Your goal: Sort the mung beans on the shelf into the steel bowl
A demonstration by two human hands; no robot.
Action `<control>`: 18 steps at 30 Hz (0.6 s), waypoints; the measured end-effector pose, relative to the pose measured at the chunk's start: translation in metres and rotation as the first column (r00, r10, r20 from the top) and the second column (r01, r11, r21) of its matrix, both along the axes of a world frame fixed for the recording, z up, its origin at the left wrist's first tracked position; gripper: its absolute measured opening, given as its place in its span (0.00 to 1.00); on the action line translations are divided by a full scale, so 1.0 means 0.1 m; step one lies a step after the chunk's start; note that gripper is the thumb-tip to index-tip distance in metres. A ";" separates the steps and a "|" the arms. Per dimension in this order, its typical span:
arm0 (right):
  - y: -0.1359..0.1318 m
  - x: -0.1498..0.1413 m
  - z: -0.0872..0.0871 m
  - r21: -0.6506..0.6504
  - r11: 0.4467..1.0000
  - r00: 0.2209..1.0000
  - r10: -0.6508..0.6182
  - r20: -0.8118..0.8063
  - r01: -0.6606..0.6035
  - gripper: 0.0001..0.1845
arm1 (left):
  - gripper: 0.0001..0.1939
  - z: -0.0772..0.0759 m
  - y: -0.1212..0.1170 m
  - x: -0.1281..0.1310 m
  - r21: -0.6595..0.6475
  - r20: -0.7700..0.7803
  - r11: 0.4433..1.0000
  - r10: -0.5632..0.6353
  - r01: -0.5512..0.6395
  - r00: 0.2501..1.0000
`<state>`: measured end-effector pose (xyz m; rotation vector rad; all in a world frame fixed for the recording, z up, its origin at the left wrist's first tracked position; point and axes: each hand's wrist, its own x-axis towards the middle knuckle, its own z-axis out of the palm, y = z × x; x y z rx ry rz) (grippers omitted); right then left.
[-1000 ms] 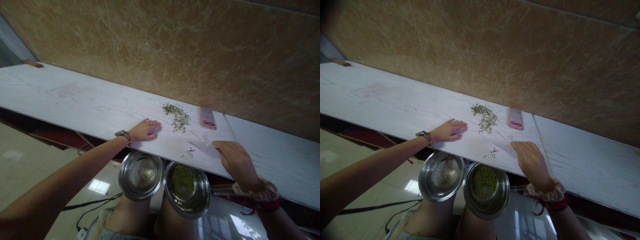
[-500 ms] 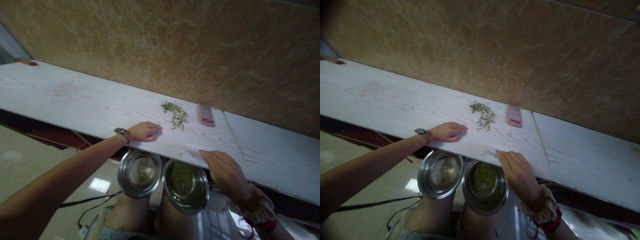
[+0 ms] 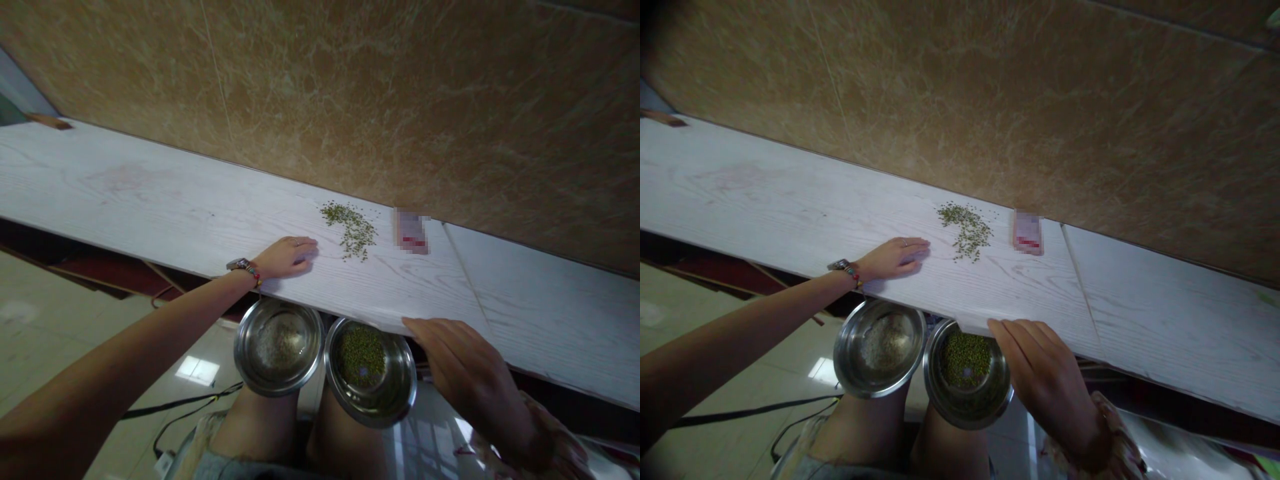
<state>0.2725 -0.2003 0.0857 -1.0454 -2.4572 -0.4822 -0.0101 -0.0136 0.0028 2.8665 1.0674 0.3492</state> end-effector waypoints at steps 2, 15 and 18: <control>0.10 0.08 -0.04 0.045 0.997 0.998 -0.062 0.016 0.061 0.17 | 0.20 0.00 0.01 0.00 -0.013 0.012 0.999 0.049 -0.049 0.999; 1.23 0.38 -0.46 0.254 0.941 0.974 -0.201 -0.106 0.222 0.14 | 0.23 -0.04 0.05 -0.01 -0.038 0.016 0.947 0.319 -0.318 0.948; 1.37 0.34 -0.54 0.289 0.925 0.968 -0.220 -0.123 0.247 0.14 | 0.23 -0.03 0.06 0.00 -0.045 -0.002 0.945 0.325 -0.325 0.946</control>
